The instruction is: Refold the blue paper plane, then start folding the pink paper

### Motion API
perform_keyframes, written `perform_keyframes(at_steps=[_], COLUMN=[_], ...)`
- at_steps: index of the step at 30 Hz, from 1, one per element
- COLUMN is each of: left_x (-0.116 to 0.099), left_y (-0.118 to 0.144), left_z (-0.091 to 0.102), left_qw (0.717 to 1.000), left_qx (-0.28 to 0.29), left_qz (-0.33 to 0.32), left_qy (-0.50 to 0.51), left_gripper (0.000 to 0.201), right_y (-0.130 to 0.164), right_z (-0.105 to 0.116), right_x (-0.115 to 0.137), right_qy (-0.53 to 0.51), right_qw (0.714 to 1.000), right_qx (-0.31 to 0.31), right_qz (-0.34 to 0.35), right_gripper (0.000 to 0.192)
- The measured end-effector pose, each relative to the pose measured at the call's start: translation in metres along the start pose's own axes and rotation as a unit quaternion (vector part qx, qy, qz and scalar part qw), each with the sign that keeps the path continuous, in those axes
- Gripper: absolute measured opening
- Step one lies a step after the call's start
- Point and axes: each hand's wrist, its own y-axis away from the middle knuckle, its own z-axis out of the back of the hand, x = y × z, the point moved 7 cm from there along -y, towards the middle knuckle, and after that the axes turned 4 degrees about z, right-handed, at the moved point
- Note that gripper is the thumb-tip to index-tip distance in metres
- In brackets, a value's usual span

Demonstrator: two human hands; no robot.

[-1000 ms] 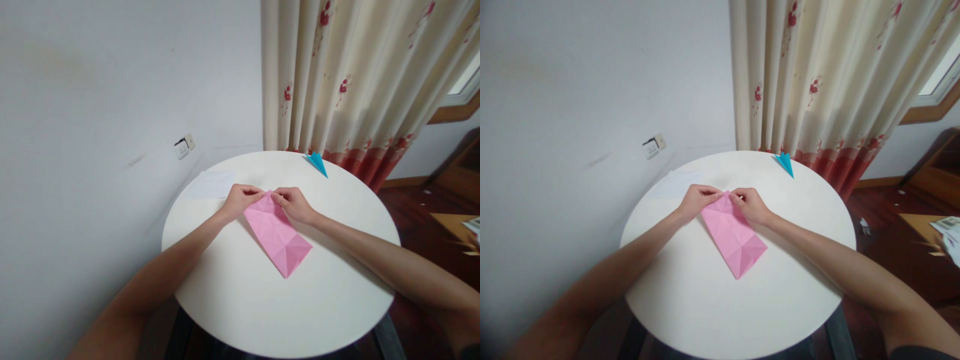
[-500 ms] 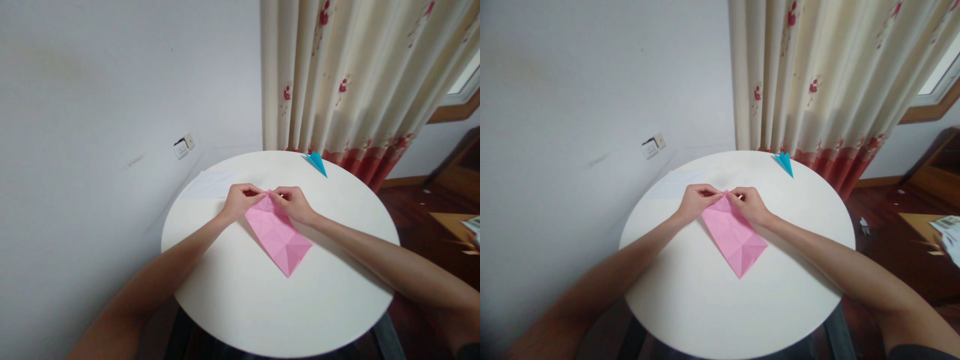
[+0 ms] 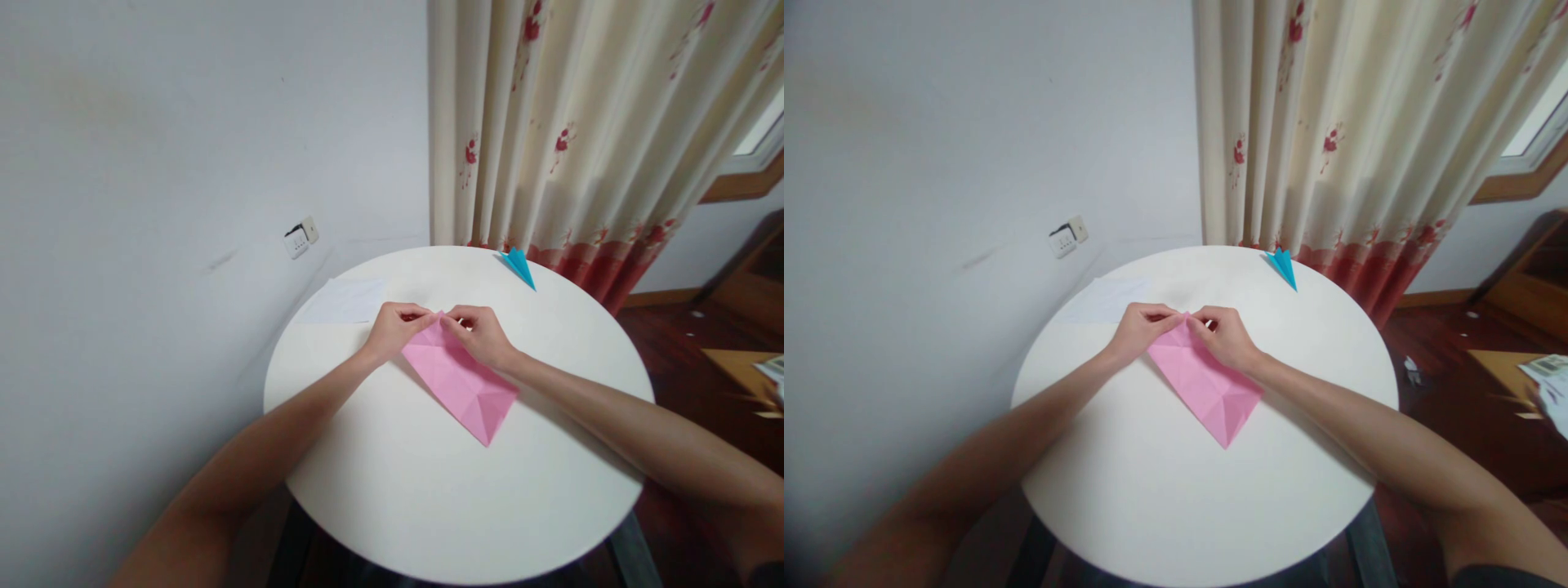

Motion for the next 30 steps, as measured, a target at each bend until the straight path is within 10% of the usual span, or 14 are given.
perform_keyframes(at_steps=[22, 30], left_x=[-0.015, -0.038], left_y=[0.004, 0.02], left_z=[-0.001, 0.003], left_qw=[0.996, 0.948], left_qx=[-0.007, -0.043], left_qz=[-0.084, -0.307], left_qy=[-0.018, -0.076], left_gripper=[0.019, 0.007], right_y=[0.001, 0.01], right_z=[0.002, 0.008], right_x=[0.009, 0.045], right_qy=[0.035, 0.149], right_qw=[0.998, 0.943], right_qx=[0.001, -0.03], right_qz=[0.052, 0.295], right_gripper=[0.023, 0.013])
